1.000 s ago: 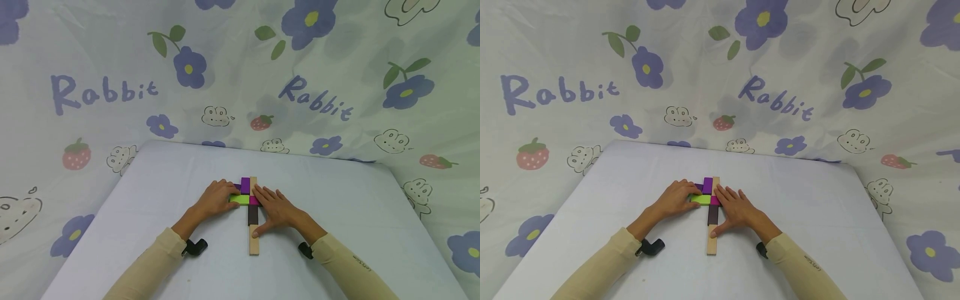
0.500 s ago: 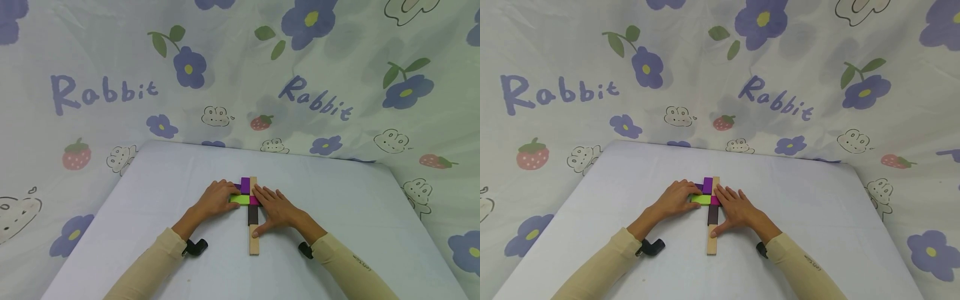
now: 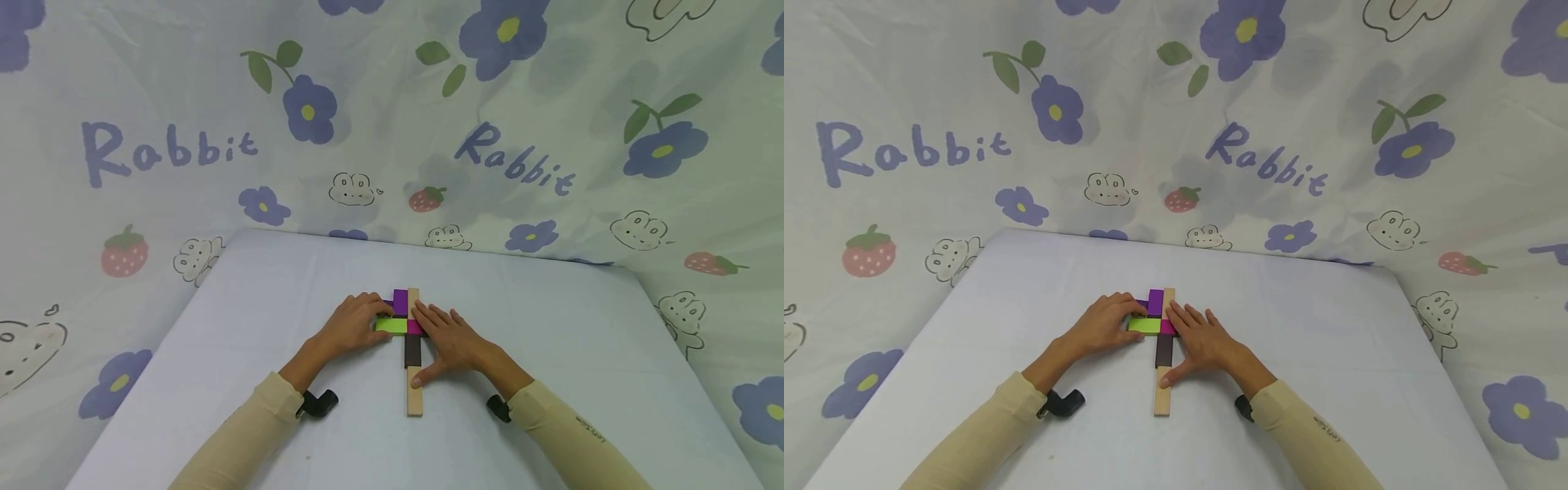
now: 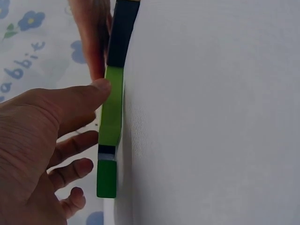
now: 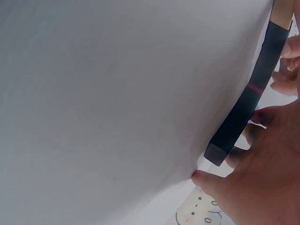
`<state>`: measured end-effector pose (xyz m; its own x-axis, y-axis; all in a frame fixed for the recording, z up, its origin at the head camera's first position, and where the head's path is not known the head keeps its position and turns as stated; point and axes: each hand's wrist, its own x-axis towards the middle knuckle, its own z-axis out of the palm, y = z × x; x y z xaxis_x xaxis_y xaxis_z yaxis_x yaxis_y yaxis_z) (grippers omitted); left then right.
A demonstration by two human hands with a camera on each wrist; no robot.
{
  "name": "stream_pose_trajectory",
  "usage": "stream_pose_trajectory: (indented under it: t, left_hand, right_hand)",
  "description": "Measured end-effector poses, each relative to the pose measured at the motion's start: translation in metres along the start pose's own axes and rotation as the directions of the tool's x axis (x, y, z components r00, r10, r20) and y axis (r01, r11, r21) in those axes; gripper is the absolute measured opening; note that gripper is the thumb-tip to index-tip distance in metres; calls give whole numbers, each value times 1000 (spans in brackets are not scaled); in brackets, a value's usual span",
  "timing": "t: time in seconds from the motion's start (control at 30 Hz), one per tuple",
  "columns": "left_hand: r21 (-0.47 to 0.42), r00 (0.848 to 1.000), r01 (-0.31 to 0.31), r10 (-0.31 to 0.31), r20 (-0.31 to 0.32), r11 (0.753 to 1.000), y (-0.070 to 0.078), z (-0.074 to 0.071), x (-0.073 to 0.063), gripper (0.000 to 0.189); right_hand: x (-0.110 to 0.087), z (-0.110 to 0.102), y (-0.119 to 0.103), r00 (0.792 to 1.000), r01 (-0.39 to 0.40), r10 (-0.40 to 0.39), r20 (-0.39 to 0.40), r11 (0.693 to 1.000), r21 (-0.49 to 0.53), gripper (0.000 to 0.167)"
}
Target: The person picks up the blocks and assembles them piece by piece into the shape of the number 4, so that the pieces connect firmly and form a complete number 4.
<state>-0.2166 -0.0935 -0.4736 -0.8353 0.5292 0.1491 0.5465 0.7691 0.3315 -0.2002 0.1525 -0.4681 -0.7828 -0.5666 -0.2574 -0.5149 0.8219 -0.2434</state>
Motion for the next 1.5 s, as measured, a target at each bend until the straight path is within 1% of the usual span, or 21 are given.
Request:
stream_pose_trajectory:
  t: [0.1, 0.37, 0.6, 0.73, 0.93, 1.2, 1.5]
  left_hand:
    - [-3, 1000, 6, -6, 7, 1000, -1, 0, -1, 46]
    - [-4, 1000, -8, 8, 6, 1000, -2, 0, -2, 46]
    - [-48, 1000, -11, 12, 12, 999, -3, -2, -5, 42]
    - [-70, 1000, -27, 28, 3, 997, -4, -4, -7, 39]
    - [-77, 999, -47, 46, -9, 996, -7, -7, -8, 38]
    - [-106, 998, -55, 53, -22, 993, -7, -11, -9, 37]
    - [-126, 1000, -11, 10, -14, 992, -11, -15, -11, 39]
  right_hand:
    - [0, 0, -1, 1000, -5, 5, 1, 1000, -2, 138]
    - [0, 2, -3, 1000, -16, 16, 5, 1000, -4, 138]
    - [2, 5, -5, 1000, -28, 28, 10, 1000, -7, 139]
    - [2, 5, -5, 1000, -27, 27, 7, 1000, -11, 139]
    - [0, 5, -6, 1000, -18, 18, 0, 1000, -11, 139]
    - [-2, 3, -7, 1000, -12, 12, -5, 1000, -4, 139]
    - [-1, 4, -6, 1000, -13, 13, -6, 1000, -18, 139]
